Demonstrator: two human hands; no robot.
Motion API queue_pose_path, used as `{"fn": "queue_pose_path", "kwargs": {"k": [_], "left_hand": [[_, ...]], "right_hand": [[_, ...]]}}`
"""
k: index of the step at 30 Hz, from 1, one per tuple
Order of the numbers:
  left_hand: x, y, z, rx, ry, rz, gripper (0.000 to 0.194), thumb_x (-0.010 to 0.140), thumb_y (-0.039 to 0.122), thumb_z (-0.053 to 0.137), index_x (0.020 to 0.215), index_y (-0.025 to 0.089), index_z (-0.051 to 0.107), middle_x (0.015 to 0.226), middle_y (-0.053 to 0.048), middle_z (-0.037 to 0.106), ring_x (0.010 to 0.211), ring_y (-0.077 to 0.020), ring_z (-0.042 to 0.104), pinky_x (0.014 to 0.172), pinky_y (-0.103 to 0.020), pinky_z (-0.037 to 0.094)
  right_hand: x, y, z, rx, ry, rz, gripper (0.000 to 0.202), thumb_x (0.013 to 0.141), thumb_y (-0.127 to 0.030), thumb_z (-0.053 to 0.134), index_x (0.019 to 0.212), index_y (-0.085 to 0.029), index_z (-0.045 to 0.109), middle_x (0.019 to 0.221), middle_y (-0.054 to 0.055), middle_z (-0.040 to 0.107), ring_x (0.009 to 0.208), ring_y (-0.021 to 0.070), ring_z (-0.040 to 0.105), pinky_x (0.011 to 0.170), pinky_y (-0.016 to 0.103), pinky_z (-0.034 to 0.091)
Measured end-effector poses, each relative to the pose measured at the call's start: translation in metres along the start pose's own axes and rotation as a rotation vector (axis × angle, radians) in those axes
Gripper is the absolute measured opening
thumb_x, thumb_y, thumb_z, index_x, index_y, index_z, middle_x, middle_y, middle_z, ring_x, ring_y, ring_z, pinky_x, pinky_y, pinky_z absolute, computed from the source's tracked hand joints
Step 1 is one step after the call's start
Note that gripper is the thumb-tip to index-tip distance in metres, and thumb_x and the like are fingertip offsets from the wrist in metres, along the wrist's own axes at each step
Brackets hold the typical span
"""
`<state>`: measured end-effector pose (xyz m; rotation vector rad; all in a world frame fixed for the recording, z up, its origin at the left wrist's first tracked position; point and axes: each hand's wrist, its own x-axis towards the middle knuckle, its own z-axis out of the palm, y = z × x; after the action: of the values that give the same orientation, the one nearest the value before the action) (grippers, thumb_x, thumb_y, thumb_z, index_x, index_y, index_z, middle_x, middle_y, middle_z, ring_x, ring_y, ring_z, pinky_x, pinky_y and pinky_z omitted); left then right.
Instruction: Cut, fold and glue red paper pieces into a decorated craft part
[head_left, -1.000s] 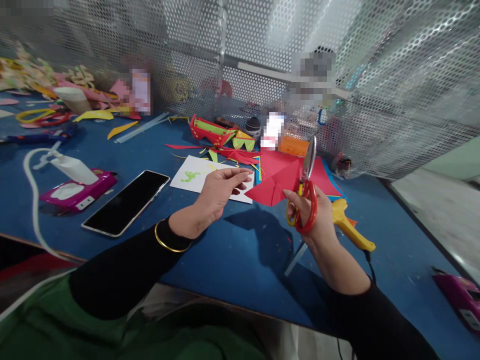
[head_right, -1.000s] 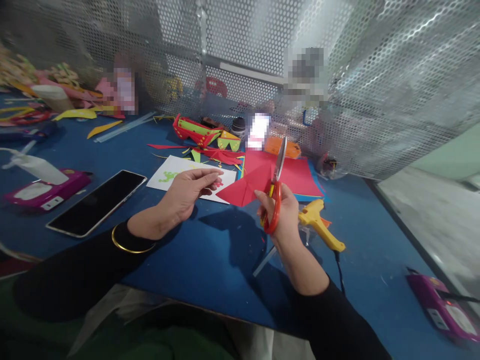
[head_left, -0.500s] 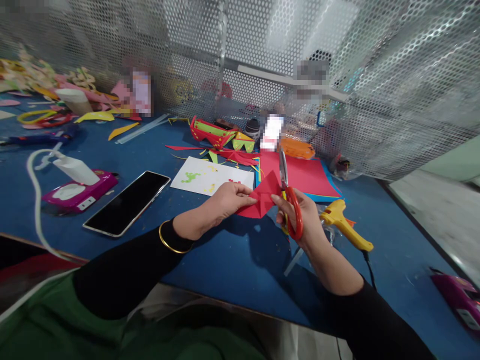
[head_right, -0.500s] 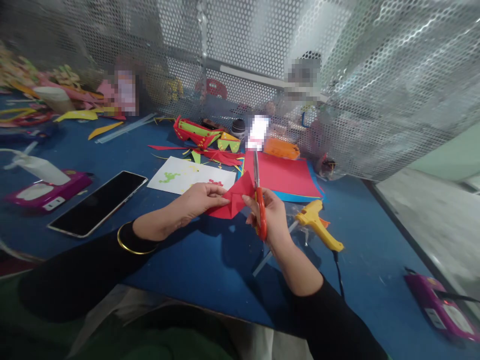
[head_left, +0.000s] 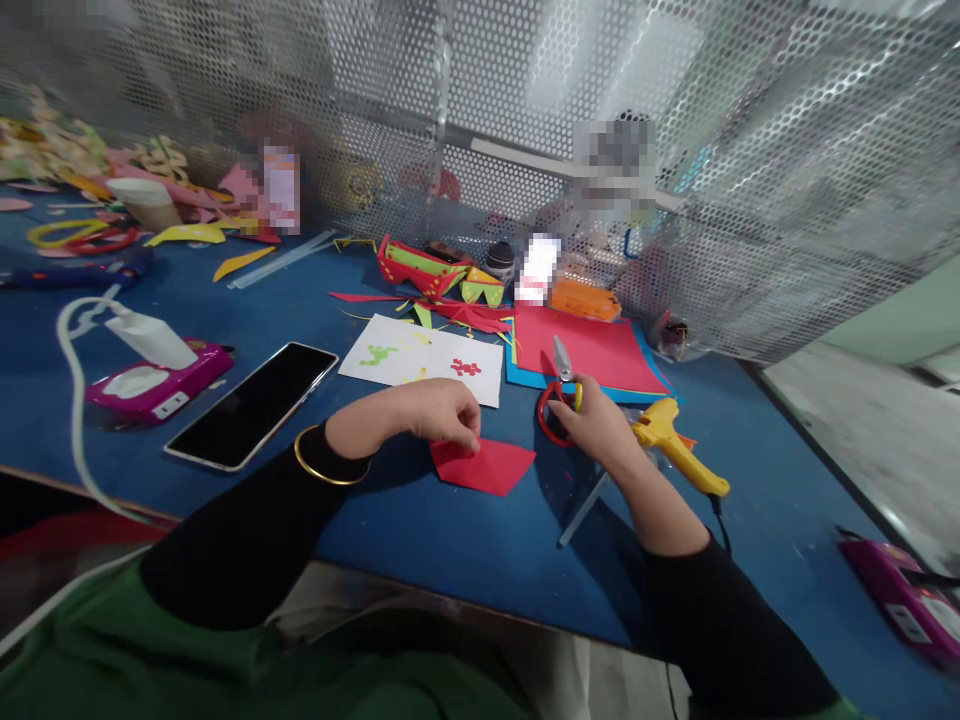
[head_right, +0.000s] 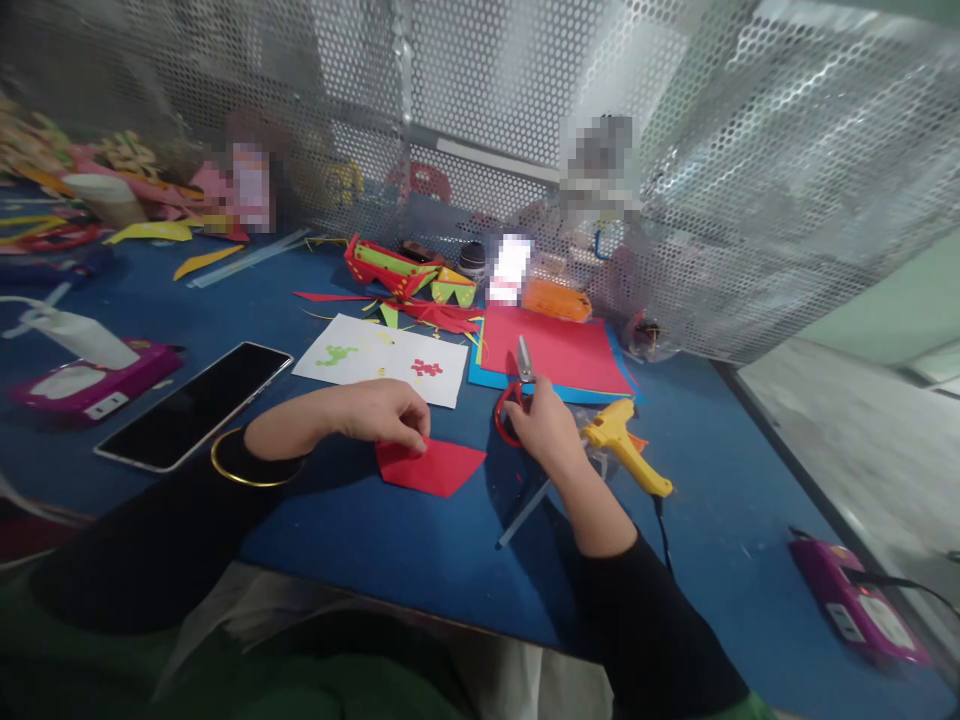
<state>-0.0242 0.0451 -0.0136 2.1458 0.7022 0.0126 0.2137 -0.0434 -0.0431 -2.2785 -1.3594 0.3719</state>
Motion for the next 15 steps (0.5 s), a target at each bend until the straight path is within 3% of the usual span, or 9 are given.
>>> {"fn": "queue_pose_path", "kwargs": {"k": [4,9,11,13,15], "left_hand": [[0.005,0.004,0.004,0.085,0.273,0.067,0.005,0.069,0.028,0.077,0.064,0.026,0.078,0.068,-0.004,0.073,0.062,-0.0170,0.059,0.059,-0.026,0.034],[0.013,0.005,0.013,0.059,0.435,0.100,0.009,0.076,0.023,0.072,0.072,0.025,0.081,0.073,-0.005,0.075,0.069,-0.0181,0.063,0.064,-0.028,0.036],[0.015,0.007,0.017,-0.028,0.492,0.116,0.013,0.079,0.022,0.069,0.073,0.023,0.080,0.075,-0.005,0.076,0.072,-0.0180,0.065,0.067,-0.028,0.039],[0.015,0.010,0.021,-0.154,0.519,0.138,0.014,0.081,0.023,0.067,0.074,0.021,0.079,0.074,-0.004,0.075,0.071,-0.0167,0.064,0.068,-0.028,0.042],[0.014,0.015,0.025,-0.291,0.519,0.173,0.013,0.081,0.024,0.067,0.075,0.019,0.078,0.072,-0.004,0.074,0.068,-0.0152,0.063,0.067,-0.027,0.045]], "right_hand": [[-0.012,-0.012,-0.005,-0.199,-0.022,-0.021,0.044,0.093,-0.040,0.060,0.128,-0.014,0.056,0.099,0.019,0.074,0.098,0.0355,0.071,0.076,0.036,0.047],[-0.027,-0.024,-0.011,-0.589,0.003,-0.105,0.034,0.101,-0.040,0.047,0.114,-0.014,0.066,0.098,0.021,0.075,0.090,0.0349,0.073,0.070,0.037,0.047],[-0.033,-0.027,-0.014,-0.502,0.074,-0.238,0.027,0.100,-0.033,0.049,0.108,-0.019,0.071,0.105,0.017,0.075,0.093,0.0312,0.072,0.071,0.035,0.048],[-0.037,-0.029,-0.015,-0.216,0.134,-0.407,0.023,0.097,-0.028,0.053,0.101,-0.023,0.075,0.106,0.011,0.077,0.093,0.0256,0.072,0.074,0.033,0.050],[-0.040,-0.030,-0.013,0.132,0.142,-0.507,0.020,0.093,-0.028,0.057,0.093,-0.024,0.077,0.091,0.006,0.078,0.081,0.0207,0.072,0.072,0.030,0.051]]}}
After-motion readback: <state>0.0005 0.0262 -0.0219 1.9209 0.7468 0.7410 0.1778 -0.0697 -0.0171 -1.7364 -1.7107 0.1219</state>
